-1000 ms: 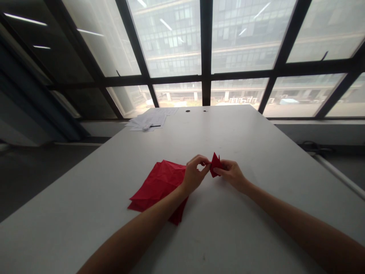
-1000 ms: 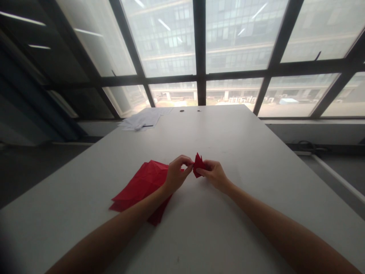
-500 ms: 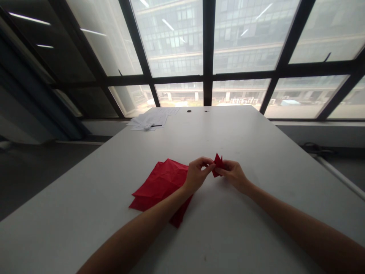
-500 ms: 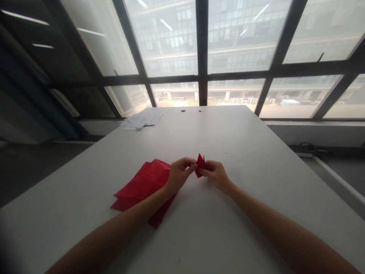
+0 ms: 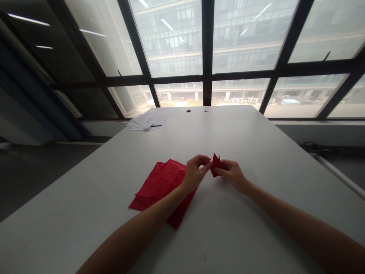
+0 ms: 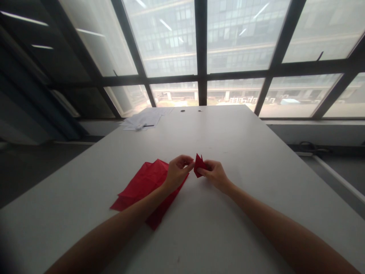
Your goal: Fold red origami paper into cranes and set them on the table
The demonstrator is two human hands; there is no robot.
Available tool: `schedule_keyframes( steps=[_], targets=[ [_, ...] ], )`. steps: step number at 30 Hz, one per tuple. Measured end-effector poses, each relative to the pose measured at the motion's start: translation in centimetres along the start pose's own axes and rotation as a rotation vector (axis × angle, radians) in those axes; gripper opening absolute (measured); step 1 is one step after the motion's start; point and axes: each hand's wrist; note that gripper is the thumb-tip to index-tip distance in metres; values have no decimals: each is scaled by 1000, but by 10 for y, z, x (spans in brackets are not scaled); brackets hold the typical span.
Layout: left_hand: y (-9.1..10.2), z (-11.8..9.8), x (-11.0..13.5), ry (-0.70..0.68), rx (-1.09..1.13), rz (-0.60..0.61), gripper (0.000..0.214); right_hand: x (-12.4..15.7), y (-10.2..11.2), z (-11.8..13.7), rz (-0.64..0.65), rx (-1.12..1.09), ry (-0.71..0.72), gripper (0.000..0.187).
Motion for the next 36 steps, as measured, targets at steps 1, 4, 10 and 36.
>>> schedule_keyframes(
  steps=[1,4,10,36],
  targets=[
    [0,0,0,7,6,9,18,0,0,0,-4,-3,-2,27],
    [0,1,1,25,29,50,20,-1,1,-1,-18,-23,-4,28],
    [-2,2,3,14,66,73,23,-2,1,-2,-13,-70,-5,32],
    [-1,-1,-1,118,71,38,22,-3,5,-2,-60,-105,-79,37]
  ],
)
Point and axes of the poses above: each hand's wrist, its own x-axis away from the middle knuckle, its own y-axis out of the back of the hand, z = x × y
